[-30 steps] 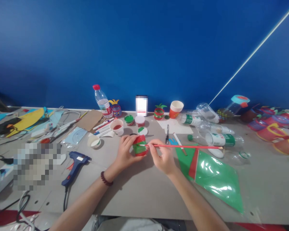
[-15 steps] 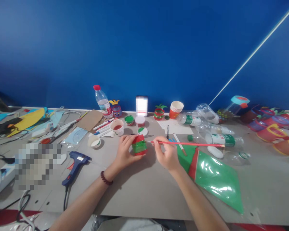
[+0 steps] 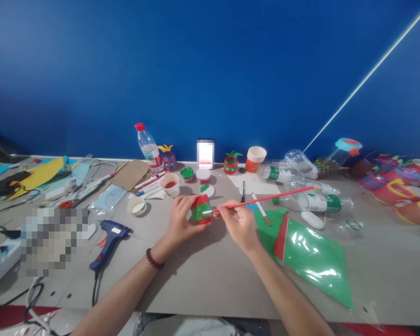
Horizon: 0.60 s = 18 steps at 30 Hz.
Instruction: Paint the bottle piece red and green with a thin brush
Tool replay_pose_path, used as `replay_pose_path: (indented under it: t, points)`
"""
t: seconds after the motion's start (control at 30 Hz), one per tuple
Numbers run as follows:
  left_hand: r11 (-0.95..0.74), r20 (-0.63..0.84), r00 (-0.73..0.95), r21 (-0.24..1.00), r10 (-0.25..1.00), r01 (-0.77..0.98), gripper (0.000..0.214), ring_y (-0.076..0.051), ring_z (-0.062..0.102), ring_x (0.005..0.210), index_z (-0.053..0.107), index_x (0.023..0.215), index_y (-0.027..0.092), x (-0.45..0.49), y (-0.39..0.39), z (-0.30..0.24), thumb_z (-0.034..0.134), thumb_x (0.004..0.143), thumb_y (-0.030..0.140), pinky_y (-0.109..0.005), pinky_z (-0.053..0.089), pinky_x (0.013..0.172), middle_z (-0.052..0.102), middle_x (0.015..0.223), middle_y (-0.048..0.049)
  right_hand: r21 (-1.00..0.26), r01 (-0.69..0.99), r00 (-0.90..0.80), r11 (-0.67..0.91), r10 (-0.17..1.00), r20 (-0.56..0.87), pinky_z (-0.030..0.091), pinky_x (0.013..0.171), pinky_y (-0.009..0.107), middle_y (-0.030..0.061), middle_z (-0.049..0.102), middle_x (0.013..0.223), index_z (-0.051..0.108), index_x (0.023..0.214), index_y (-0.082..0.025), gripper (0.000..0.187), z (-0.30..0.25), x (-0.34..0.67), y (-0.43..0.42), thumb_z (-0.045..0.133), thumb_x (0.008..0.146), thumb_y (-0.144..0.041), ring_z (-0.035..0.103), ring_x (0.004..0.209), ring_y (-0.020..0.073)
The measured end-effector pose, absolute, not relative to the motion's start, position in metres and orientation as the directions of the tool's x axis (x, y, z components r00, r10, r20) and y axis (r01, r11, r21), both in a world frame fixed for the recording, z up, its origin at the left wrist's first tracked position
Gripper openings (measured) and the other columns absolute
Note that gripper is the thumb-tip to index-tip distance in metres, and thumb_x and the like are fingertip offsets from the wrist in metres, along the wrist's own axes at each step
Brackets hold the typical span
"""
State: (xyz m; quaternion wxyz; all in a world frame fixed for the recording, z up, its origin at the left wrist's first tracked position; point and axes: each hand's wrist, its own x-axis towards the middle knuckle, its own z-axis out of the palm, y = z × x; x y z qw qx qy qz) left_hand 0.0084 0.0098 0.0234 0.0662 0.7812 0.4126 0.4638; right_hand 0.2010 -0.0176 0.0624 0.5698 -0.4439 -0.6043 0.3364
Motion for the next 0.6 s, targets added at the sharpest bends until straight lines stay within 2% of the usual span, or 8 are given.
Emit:
replay_pose_path:
  t: [0.17,0.3,0.4,0.6]
  points:
    - [-0.663,0.683,0.23,0.479,0.693,0.575,0.07,-0.027,0.054,0.099,0.053,0.127,0.022,0.009,0.0098,0.0235,0.082,0.068,0.044,-0.042,0.044,0.09,0.067,0.11,-0.0086,-0.85,0.254,0.01,0.461,0.878,0.479,0.061,0.063,0.025,0.0028,0.074,0.071,0.066,0.078,-0.021,0.018,0.0607,0.1959,-0.0179,0.06,0.093,-0.029,0.074,0.064,0.0175]
    - [-0.66,0.681,0.234,0.473,0.694,0.584,0.072,-0.027,0.054,0.098,0.053,0.128,0.022,0.0094,0.0098,0.0237,0.083,0.067,0.047,-0.042,0.044,0.089,0.067,0.11,-0.0085,-0.702,0.437,-0.027,0.562,0.788,0.614,0.058,0.062,0.023,0.0022,0.074,0.071,0.065,0.077,-0.02,0.016,0.0639,0.1959,-0.0183,0.059,0.092,-0.02,0.072,0.064,0.0162]
    - [-0.66,0.678,0.235,0.477,0.697,0.581,0.072,-0.027,0.054,0.098,0.053,0.127,0.022,0.0094,0.0097,0.0244,0.082,0.067,0.048,-0.042,0.044,0.088,0.067,0.109,-0.0086,-0.621,0.506,-0.049,0.598,0.739,0.672,0.056,0.061,0.024,0.0019,0.073,0.07,0.065,0.077,-0.02,0.016,0.0657,0.1969,-0.0184,0.059,0.092,-0.018,0.071,0.063,0.0159]
    - [-0.633,0.647,0.232,0.499,0.726,0.592,0.071,-0.028,0.055,0.1,0.055,0.127,0.023,0.009,0.0092,0.0256,0.082,0.067,0.05,-0.043,0.045,0.09,0.068,0.109,-0.0086,-0.603,0.547,-0.04,0.581,0.738,0.674,0.056,0.061,0.027,0.0019,0.073,0.07,0.063,0.079,-0.021,0.016,0.0642,0.2014,-0.0199,0.057,0.093,-0.02,0.072,0.063,0.017]
